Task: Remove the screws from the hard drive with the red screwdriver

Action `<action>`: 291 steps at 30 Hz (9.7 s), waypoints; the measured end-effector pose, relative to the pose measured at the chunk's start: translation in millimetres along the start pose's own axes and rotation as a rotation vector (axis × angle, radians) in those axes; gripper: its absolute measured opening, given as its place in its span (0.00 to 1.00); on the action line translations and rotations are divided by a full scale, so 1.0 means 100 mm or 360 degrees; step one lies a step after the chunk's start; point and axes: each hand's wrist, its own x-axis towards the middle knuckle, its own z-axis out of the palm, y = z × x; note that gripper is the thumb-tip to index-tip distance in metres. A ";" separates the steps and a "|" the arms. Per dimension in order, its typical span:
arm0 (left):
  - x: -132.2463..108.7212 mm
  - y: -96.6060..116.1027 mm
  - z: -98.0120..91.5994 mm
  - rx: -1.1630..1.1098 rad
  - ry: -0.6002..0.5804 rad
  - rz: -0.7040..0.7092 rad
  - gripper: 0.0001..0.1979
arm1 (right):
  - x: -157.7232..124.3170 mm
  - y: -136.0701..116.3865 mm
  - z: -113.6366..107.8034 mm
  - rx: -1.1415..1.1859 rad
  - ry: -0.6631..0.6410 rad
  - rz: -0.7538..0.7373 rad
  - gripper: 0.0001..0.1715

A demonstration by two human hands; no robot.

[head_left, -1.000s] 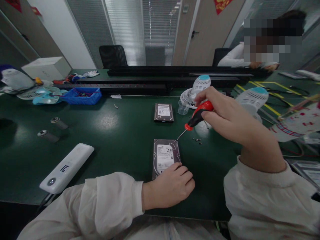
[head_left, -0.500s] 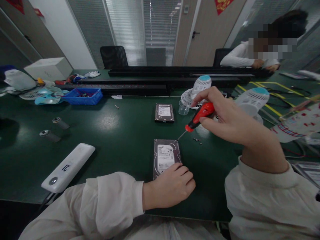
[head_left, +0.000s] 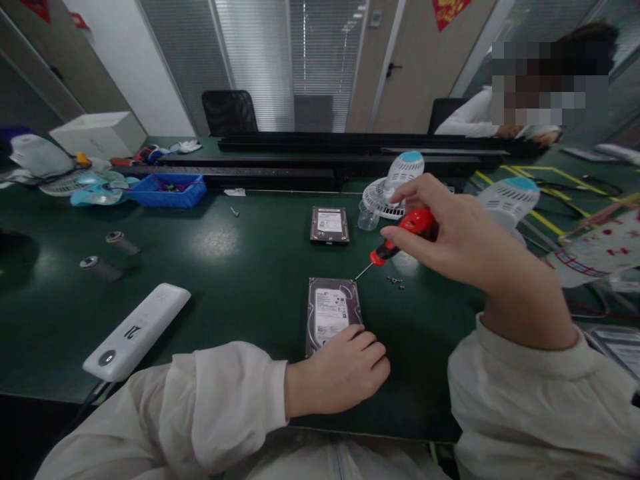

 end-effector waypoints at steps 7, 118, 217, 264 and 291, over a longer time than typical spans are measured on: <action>0.00 0.01 0.01 -0.0003 0.0010 -0.0005 0.11 | -0.02 0.00 -0.05 0.0003 -0.0132 0.0027 0.21; 0.01 0.01 0.01 -0.0009 0.0000 -0.0019 0.11 | 0.00 -0.01 0.05 0.0096 -0.0001 -0.0073 0.24; 0.00 0.02 0.02 0.0001 -0.0010 -0.0016 0.12 | 0.05 0.03 0.13 0.0286 0.0168 0.0030 0.18; -0.11 0.26 0.00 0.0351 0.0187 -0.0215 0.13 | -1.78 -0.58 0.77 -0.0253 -0.0370 0.0133 0.25; -0.14 0.34 -0.04 0.0601 0.0145 -0.0468 0.21 | -0.87 0.17 0.87 -0.0594 -0.0778 0.0825 0.17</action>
